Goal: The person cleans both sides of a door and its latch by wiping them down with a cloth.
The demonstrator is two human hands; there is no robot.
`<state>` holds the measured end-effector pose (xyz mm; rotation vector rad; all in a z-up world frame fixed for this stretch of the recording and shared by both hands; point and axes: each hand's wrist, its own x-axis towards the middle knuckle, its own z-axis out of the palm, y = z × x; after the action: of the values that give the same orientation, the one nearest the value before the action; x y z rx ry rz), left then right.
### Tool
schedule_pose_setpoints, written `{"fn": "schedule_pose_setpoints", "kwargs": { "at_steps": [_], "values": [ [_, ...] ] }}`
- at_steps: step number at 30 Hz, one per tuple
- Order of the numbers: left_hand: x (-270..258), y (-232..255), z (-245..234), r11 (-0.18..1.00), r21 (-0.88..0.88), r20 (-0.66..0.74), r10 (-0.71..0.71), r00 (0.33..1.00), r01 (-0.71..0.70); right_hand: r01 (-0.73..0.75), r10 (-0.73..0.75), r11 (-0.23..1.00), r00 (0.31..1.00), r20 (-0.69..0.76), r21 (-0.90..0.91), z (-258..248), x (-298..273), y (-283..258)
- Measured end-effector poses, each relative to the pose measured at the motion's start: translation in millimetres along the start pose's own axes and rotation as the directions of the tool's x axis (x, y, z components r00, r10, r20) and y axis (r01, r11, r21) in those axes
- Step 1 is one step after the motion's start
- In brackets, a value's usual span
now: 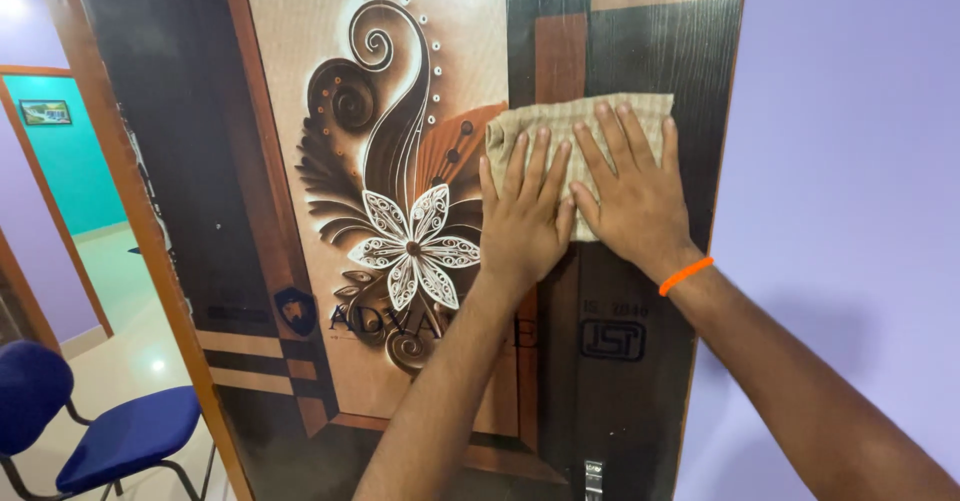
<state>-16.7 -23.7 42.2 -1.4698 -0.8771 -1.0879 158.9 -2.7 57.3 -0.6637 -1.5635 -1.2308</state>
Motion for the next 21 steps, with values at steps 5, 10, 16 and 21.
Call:
{"fn": "schedule_pose_setpoints", "kwargs": {
  "at_steps": [5,10,16,21],
  "values": [
    [-47.1,9.6,-14.1,0.999,-0.031,0.073,-0.029,0.997,0.032,0.022,-0.022,1.000,1.000,0.022,0.010,-5.3,-33.7,-24.0],
    [-35.2,-2.7,-7.8,0.996,-0.063,0.046,-0.065,0.997,0.068,0.086,-0.086,0.996,0.996,0.014,0.003,-2.0,-14.3,-19.1],
    [41.8,-64.3,1.7,0.999,0.039,-0.022,0.012,1.000,-0.011,0.102,-0.100,0.994,0.993,-0.058,0.041,25.1,60.4,1.0],
    [73.1,-91.4,-4.2,0.986,0.165,0.110,-0.023,0.994,0.004,0.068,-0.060,0.995,0.993,-0.101,0.075,33.2,98.0,-8.7]
  ]
}}
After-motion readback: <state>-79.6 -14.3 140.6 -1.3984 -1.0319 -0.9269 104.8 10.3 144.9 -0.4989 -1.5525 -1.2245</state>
